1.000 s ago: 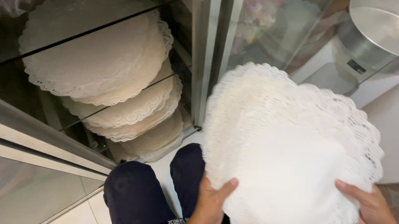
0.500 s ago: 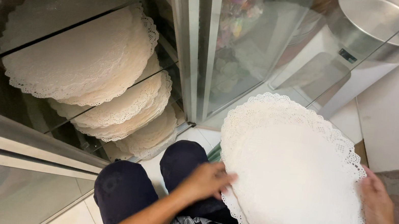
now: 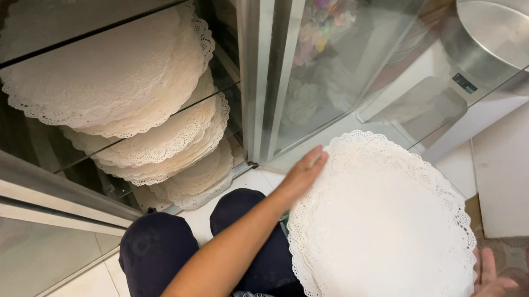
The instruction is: The person repeatedly picks up stacks of white lace doilies from a glass cabinet and places them onto a growing pile on the floor. The person handles the doilies by hand, moving them one stack at a time from the cabinet to the floor.
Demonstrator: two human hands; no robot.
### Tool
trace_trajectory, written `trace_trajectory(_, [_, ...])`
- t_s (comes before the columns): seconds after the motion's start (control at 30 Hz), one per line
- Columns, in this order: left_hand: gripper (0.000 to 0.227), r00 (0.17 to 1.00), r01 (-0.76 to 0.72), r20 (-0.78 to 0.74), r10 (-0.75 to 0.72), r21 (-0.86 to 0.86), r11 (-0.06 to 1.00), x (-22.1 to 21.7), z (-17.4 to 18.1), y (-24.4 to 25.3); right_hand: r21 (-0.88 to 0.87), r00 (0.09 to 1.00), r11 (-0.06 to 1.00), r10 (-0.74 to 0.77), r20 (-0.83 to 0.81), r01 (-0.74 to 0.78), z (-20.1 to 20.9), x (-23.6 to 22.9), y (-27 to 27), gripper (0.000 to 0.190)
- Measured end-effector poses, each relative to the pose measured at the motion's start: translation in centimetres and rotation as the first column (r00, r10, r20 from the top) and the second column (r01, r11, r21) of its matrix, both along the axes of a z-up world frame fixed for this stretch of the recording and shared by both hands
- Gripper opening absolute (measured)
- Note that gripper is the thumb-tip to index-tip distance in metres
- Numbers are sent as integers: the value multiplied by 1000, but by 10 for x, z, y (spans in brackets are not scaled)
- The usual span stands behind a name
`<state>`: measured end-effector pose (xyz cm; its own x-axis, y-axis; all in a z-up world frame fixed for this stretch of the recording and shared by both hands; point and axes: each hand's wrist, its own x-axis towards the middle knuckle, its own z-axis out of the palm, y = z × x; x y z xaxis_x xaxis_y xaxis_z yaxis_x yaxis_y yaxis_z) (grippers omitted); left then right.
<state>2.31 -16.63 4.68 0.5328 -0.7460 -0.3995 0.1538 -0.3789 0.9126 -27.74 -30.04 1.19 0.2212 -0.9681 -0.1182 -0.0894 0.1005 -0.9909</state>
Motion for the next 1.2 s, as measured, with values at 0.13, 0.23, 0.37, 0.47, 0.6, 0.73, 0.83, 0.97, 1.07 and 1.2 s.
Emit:
trace_trajectory(0.13, [86, 1000, 21, 7, -21, -44, 999, -1, -16, -1, -27, 994, 995, 92, -51, -94, 25, 25, 4, 114])
trace_trajectory(0.23, [82, 993, -116, -43, 112, -110, 987, 9, -19, 5, -182, 993, 979, 106, 43, -96, 24, 15, -5, 86])
trace_trajectory(0.37, [78, 982, -178, -76, 170, -105, 978, 6, -43, 4, -71, 997, 997, -2, -74, -3, 17, -3, -1, 72])
trace_trajectory(0.47, [76, 980, -201, -29, 198, -129, 971, -6, -60, -4, -32, 1000, 999, 7, -7, -7, -12, -13, -8, 55])
trace_trajectory(0.6, [74, 969, -178, 148, 200, -148, 973, -17, -84, -20, -150, 994, 989, -7, -112, -10, -46, -18, -36, 65])
trace_trajectory(0.73, [80, 962, -160, 202, 183, -125, 979, -7, -95, -18, 9, 990, 999, 46, -133, -45, -12, -15, -42, 64])
trace_trajectory(0.83, [81, 971, -106, 200, 129, -121, 987, 0, -78, 5, 81, 887, 991, 135, -441, -111, 26, -9, -45, 58])
trace_trajectory(0.97, [76, 949, -66, 295, 111, -157, 985, 17, -60, 38, -178, 895, 965, 97, -435, -191, 51, 1, -38, 51])
trace_trajectory(1.07, [65, 916, -132, 342, 211, -239, 962, 43, -70, 65, -379, 910, 886, 104, -401, -268, 69, 33, -49, 48])
trace_trajectory(1.2, [52, 779, -251, 453, 433, -409, 878, 69, -52, 109, -538, 803, 608, 333, -495, -583, 93, 90, -52, 44])
